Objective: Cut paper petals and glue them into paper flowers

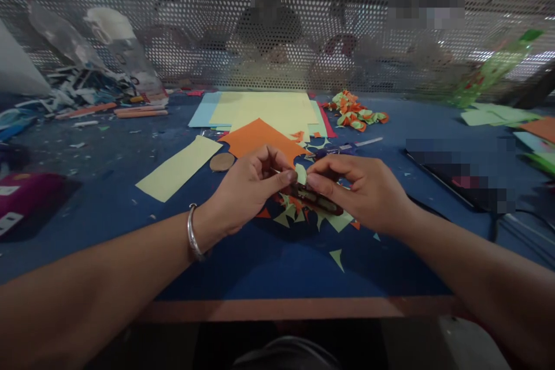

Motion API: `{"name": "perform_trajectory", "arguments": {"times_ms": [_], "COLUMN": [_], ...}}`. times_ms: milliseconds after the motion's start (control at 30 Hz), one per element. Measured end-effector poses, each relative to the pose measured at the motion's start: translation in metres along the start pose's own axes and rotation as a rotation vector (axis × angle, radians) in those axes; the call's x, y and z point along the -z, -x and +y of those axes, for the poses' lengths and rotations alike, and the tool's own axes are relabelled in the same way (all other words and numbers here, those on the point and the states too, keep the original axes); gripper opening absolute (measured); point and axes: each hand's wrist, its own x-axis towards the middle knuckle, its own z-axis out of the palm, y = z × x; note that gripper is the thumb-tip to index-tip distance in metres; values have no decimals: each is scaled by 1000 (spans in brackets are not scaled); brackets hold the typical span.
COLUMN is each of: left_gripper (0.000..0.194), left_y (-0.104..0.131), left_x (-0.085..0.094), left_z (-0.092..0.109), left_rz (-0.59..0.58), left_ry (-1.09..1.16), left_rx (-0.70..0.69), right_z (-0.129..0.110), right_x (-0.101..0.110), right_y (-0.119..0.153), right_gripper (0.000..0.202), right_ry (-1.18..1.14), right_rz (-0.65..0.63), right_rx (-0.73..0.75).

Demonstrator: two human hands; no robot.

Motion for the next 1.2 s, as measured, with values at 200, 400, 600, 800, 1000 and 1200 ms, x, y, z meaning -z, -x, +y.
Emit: {"name": "perform_trajectory", "arguments": {"times_ms": [200,400,600,800,1000,1200], "left_gripper": [18,21,24,23,28,27], "left_y": [-2,0,2,0,0,3], "left_x": [-2,-1,-3,-3,-5,-6], "left_z": [-3,-4,-1,-5,-3,-1], "left_rz": [-4,-34,-73,-88,-71,-61], "left_ry": [-22,-72,-68,-57,3,27], "left_rx": [-52,-95,-24,-34,-5,-15], "right_z": [1,7,6,6,5,3], "right_x": [0,-2,-3,-2,-3,-3], "right_y": [-1,-2,-1,0,0,0], "right_gripper": [21,20,21,20,22,23], "right_ry": [-62,-76,-55,-27,-63,-59], "right_rz": [7,15,23,22,-18,-9], "right_rx": [-57,-33,-58,-51,-88,-79]}}
